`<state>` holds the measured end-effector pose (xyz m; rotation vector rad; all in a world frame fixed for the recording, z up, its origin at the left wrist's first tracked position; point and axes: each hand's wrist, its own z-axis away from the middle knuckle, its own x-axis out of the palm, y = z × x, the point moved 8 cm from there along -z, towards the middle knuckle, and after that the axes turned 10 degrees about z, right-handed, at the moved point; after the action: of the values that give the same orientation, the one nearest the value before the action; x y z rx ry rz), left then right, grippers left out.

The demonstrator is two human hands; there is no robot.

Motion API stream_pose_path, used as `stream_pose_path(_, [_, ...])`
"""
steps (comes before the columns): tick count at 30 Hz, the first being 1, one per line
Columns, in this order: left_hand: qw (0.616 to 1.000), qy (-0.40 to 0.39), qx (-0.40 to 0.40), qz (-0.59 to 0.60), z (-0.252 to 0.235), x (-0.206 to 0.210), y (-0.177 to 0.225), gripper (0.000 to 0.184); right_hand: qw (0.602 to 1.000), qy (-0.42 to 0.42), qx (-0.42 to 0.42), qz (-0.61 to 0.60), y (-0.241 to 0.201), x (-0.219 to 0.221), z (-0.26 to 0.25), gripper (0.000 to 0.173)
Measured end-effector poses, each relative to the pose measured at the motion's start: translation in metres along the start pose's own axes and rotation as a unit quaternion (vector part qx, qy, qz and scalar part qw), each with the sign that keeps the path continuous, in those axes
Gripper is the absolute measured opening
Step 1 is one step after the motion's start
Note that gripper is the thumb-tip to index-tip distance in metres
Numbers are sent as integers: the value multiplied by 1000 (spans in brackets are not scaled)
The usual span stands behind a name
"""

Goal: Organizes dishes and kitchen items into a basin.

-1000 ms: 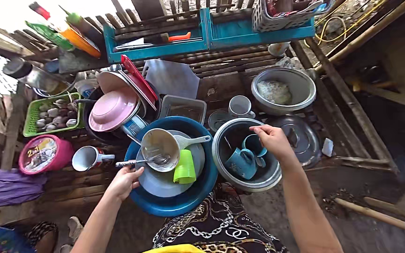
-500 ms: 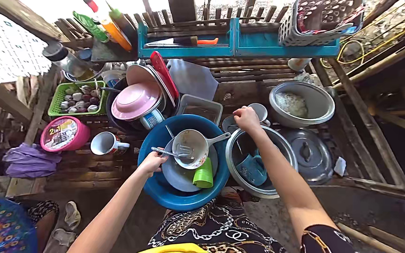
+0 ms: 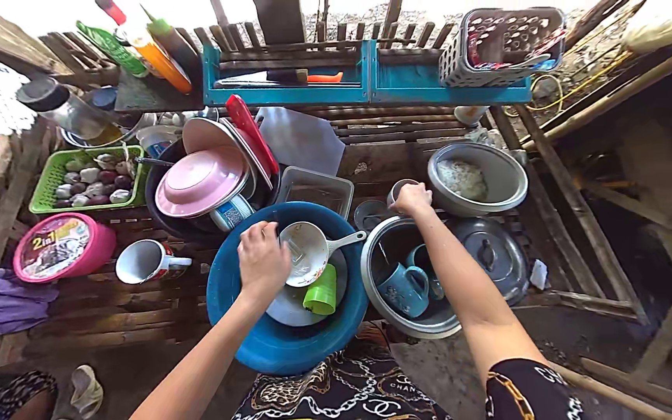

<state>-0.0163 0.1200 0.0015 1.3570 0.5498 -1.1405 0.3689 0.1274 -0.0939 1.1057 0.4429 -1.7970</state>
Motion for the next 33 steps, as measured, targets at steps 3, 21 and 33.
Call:
stream_pose_path(3, [993,-25,104,-40,-35,12,77,28,1000,9,-24,3,-7,3,2,29])
stream_pose_path(21, [922,-299,180,-167,-178,223,169,20,915,365,-118,-123,24,-71,98,13])
stream_pose_path(33, [950,-168,233,-120,-197,77,144,24,868,386,-295,-98,3,-117,216,17])
